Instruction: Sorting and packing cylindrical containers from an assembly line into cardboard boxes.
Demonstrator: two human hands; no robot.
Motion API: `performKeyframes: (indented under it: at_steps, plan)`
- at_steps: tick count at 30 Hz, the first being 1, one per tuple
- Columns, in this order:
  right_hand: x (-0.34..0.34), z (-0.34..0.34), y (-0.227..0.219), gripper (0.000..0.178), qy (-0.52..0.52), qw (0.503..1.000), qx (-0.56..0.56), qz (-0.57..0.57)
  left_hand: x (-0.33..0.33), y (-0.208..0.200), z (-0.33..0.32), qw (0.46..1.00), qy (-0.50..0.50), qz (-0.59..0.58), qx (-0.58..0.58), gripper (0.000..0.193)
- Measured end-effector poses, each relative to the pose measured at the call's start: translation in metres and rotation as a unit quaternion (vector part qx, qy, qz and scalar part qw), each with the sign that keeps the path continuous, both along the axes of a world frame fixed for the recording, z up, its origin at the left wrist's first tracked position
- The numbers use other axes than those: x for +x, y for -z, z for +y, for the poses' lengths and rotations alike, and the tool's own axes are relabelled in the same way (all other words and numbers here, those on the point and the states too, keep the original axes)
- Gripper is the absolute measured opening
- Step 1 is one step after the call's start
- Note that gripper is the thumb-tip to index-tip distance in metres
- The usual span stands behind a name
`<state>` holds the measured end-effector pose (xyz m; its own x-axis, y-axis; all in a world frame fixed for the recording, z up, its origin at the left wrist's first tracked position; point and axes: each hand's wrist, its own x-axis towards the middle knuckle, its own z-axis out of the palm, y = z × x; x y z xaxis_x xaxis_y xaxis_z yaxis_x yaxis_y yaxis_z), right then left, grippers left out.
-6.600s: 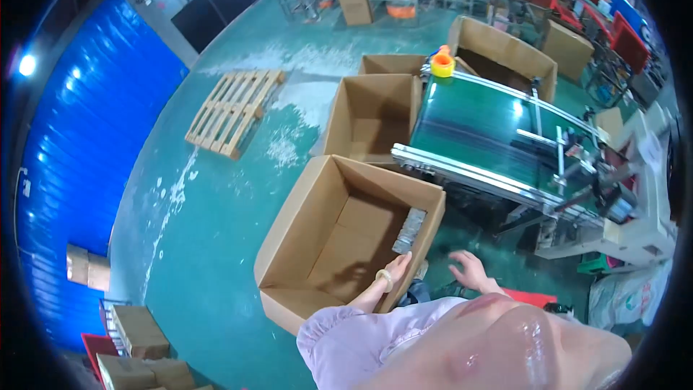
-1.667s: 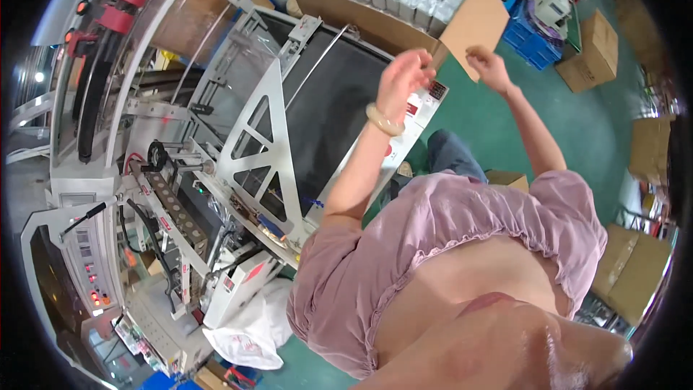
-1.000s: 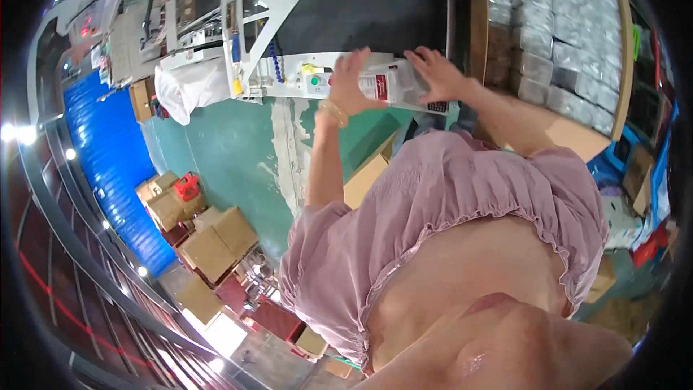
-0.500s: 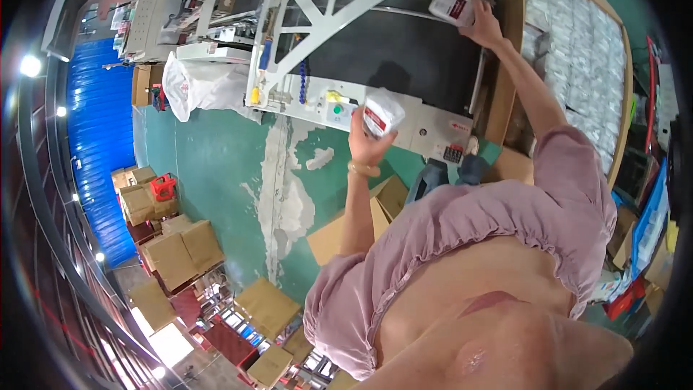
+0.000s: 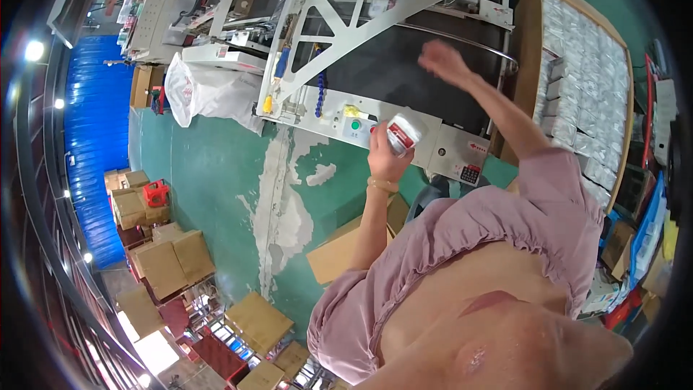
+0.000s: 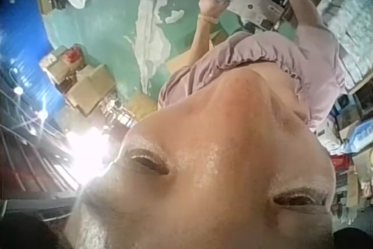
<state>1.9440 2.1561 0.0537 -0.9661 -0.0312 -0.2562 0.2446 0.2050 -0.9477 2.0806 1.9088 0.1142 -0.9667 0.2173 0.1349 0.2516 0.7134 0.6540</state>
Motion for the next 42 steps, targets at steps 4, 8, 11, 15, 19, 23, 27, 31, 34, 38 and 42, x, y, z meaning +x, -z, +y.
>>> performKeyframes:
  at_steps: [4,8,11,15,19,23,27,31,34,38,42]
  plan:
    - [0.1,-0.031,-0.034,0.053,-0.024,0.997,-0.079,-0.008,-0.019,-0.001,0.033,0.995,0.079,0.06,-0.01,0.08]
    - [0.12,-0.007,-0.014,0.053,0.128,0.983,-0.076,0.111,-0.021,-0.023,0.07,0.985,0.121,0.118,0.019,0.076]
    - [0.084,0.075,-0.016,0.058,0.296,0.947,-0.127,0.022,-0.016,-0.026,0.086,0.98,0.141,0.123,0.06,0.072]
    - [0.033,0.175,0.002,0.064,0.456,0.889,-0.009,-0.041,0.007,-0.021,0.111,0.969,0.206,0.072,0.113,0.067]
    - [0.015,0.214,0.034,0.056,0.364,0.92,-0.004,-0.146,0.034,-0.016,0.154,0.957,0.254,0.013,0.142,0.062]
    - [0.004,0.186,-0.005,0.059,0.235,0.948,0.178,-0.12,0.042,-0.009,0.213,0.94,0.237,-0.133,0.207,0.054]
    - [0.016,0.272,-0.016,0.047,0.236,0.884,0.333,0.226,0.023,-0.002,0.312,0.846,0.166,-0.349,0.367,0.045]
    - [0.007,0.373,-0.027,0.04,0.184,0.782,0.581,0.132,-0.011,0.025,0.393,0.705,0.067,-0.488,0.51,0.04]
    - [-0.02,0.416,-0.011,0.04,0.139,0.742,0.654,0.053,-0.053,0.089,0.454,0.625,-0.032,-0.56,0.543,0.046]
    - [-0.034,0.409,-0.008,0.039,0.181,0.792,0.578,0.079,-0.08,0.113,0.475,0.566,-0.033,-0.587,0.578,0.049]
    - [-0.037,0.408,0.0,0.046,0.139,0.772,0.612,0.103,-0.082,0.101,0.481,0.558,-0.052,-0.549,0.62,0.049]
